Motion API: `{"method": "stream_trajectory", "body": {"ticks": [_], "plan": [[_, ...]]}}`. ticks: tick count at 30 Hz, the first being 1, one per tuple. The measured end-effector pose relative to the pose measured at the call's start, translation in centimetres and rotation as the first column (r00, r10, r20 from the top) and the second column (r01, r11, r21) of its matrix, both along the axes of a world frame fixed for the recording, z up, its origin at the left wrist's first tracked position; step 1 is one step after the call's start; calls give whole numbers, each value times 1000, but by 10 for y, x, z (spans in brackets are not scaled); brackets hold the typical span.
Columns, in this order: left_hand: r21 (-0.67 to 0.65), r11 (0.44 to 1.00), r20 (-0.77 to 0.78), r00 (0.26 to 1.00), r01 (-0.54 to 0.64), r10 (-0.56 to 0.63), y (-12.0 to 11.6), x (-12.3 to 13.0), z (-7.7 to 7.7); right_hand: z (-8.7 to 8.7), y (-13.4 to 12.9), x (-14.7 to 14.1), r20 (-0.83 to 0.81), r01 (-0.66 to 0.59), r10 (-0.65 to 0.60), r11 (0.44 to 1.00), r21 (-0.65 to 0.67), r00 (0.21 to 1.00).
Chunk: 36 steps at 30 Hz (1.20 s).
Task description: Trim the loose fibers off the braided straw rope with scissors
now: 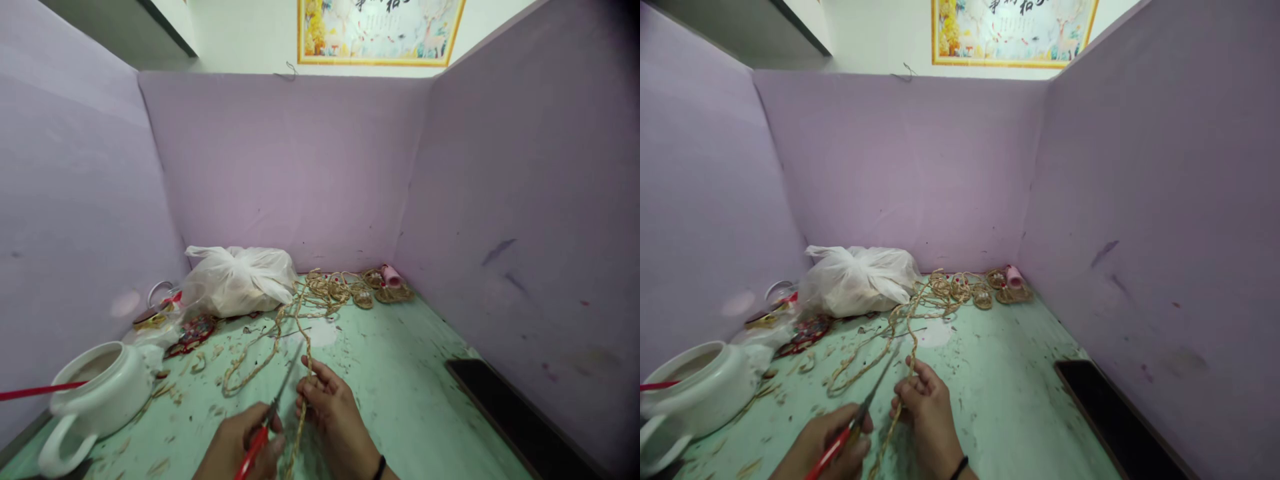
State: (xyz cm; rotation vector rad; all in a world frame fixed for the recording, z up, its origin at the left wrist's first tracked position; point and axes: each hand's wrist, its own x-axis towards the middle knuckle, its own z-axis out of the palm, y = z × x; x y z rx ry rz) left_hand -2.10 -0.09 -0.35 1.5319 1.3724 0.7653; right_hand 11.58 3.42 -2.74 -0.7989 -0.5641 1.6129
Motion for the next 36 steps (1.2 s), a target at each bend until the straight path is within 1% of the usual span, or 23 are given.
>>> {"method": "stream_trajectory", "body": {"ticks": [2, 4, 6, 9, 12, 14, 16, 18, 22, 24, 28, 30, 33, 36], "plan": [[-42, 992, 36, 992, -120, 122, 3, -3, 2, 3, -2, 1, 3, -37, 37, 999, 6, 999], [-59, 977, 91, 974, -204, 208, 5, -7, 4, 5, -5, 0, 14, -69, 69, 998, 0, 998], [-39, 968, 158, 955, -249, 252, 6, -11, 7, 8, -8, -1, 30, -90, 90, 996, -6, 995], [-20, 963, 243, 933, -269, 266, 8, -16, 10, 10, -11, -2, 65, -100, 101, 995, -16, 993], [-16, 964, 339, 906, -265, 255, 11, -20, 12, 12, -13, -2, 98, -106, 110, 994, -40, 989], [-16, 968, 418, 877, -252, 236, 13, -21, 13, 13, -14, -2, 99, -135, 139, 990, -46, 985], [-39, 974, 485, 848, -225, 215, 13, -21, 14, 15, -16, -2, 94, -193, 196, 980, -39, 976], [-71, 977, 512, 833, -202, 209, 13, -21, 14, 16, -19, -3, 90, -276, 278, 960, -39, 956], [-126, 970, 505, 827, -210, 245, 13, -21, 11, 17, -25, -7, 87, -410, 413, 911, -48, 906], [-143, 967, 501, 826, -213, 256, 14, -22, 7, 16, -28, -9, 89, -448, 451, 892, -49, 888], [-164, 970, 497, 835, -177, 237, 13, -20, 2, 15, -31, -14, 128, -510, 516, 857, -81, 847], [-152, 975, 490, 845, -160, 215, 11, -19, 2, 14, -32, -16, 168, -530, 536, 844, -84, 827], [-136, 981, 474, 860, -137, 186, 7, -15, 5, 15, -36, -20, 271, -535, 536, 840, -85, 799], [-135, 981, 424, 887, -140, 185, 2, -10, 8, 15, -40, -23, 370, -563, 558, 820, -105, 743]]}}
